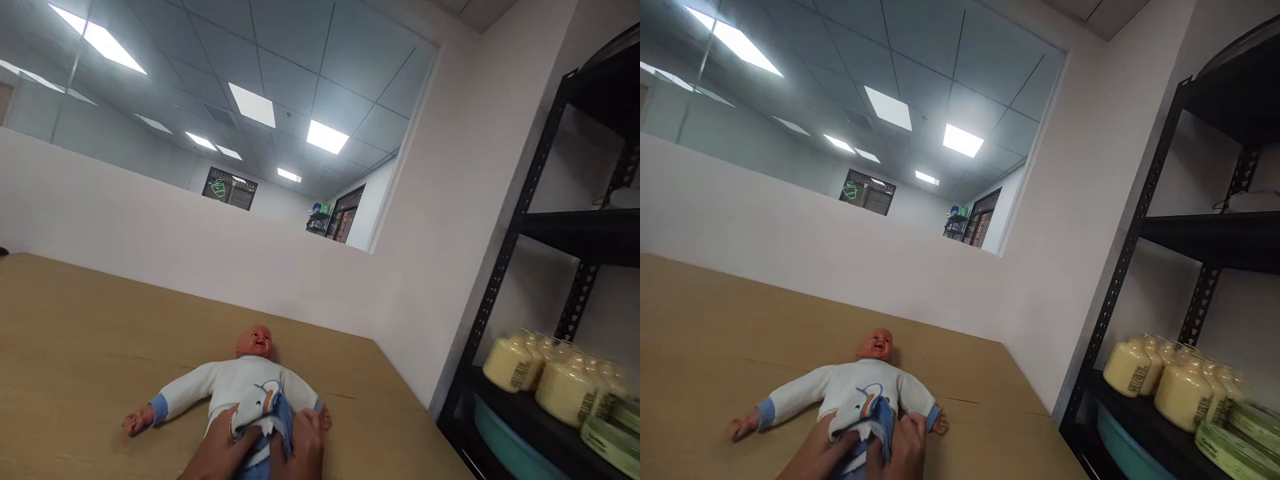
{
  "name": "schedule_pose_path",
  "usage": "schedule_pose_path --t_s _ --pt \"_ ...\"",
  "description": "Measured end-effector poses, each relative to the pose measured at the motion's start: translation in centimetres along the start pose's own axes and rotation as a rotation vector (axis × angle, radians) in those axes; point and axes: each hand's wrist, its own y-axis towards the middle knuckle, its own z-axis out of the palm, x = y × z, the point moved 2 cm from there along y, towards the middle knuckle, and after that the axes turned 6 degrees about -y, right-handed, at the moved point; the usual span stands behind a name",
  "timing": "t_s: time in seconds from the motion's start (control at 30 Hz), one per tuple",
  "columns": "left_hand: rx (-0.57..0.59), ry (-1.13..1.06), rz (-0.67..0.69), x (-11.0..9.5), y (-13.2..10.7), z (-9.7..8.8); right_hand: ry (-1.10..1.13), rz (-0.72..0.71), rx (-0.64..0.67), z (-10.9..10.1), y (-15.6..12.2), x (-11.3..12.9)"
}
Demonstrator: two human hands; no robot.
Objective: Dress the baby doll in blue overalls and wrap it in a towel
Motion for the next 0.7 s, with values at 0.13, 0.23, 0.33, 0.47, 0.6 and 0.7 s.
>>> schedule_pose_path --t_s 0.13,0.23,0.33,0.47,0.6,0.7 --pt "0.028 -0.016 -0.111 -0.3 0.6 -0.2 0.086 0.058 0.113 0.5 1.0 -0.6" --pt "0.042 0.112 -0.089 -0.4 0.8 -0.5 0.174 0.022 0.220 0.8 1.1 -1.1" --pt "0.048 0.238 0.027 -0.5 0.7 -0.8 0.248 -0.018 0.208 1.2 -0.2 -1.4" --pt "0.081 0.298 0.109 -0.4 0.6 -1.1 0.169 0.057 0.106 1.8 -2.8 -1.8" --pt "0.097 0.323 0.124 -0.3 0.7 -0.8 0.149 0.153 0.112 1.7 -3.4 -1.7" --pt "0.131 0.208 0.138 -0.1 0.6 -0.4 0.258 0.215 0.151 1.1 -2.3 -1.0"
